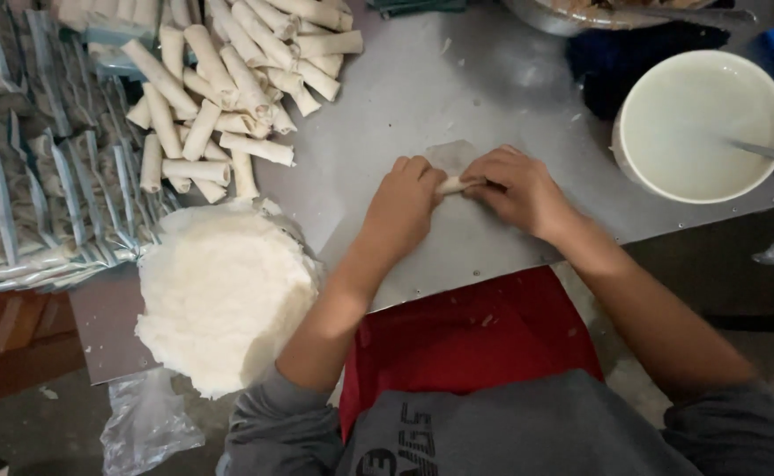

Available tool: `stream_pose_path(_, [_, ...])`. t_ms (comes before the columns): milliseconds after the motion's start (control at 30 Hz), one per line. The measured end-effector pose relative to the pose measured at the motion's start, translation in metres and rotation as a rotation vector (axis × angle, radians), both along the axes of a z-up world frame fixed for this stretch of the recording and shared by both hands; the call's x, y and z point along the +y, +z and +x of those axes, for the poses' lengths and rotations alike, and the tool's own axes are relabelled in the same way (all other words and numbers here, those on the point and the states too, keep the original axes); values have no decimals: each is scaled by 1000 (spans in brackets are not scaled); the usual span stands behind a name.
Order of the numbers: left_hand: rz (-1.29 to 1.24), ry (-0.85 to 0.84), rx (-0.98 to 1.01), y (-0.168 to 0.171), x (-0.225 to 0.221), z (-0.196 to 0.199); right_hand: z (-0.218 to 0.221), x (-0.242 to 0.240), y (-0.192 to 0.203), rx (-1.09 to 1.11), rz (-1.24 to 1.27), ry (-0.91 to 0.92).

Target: Manually preparing and rolling lumpia (spring rolls) by placing meat filling on wrappers and rolling them tightly.

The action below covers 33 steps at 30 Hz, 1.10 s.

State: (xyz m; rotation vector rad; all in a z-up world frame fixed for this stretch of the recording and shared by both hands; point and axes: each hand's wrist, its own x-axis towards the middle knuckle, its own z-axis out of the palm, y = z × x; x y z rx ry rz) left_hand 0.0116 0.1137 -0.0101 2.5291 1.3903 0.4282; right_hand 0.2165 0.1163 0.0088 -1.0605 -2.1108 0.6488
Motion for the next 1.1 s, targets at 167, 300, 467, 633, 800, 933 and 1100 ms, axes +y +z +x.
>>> stream_pose_path(167, [-262,121,-211,23,2,-5,4,18,-3,-49,-138,-2])
stream_pose_path(300, [-249,153,-351,-3,31,-7,7,35,-31,-117,-69,-71])
stream_pose_path(467, [-34,155,-79,-11,21,10,6,32,-20,-4,-81,-143])
stream_pose_path(633, [-223,117,125,22,12,14,8,42,-24,-60,-183,-104])
stream_pose_path(800, [-167,141,99,20,39,16,8,63,-36,-100,-87,-164])
stream_pose_path(933, [-129,114,150,32,26,18,11,55,-18,-34,-211,-169])
stream_pose_path(1100, [-132,182,-36,-2,51,16,9,62,-41,-8,-98,-206])
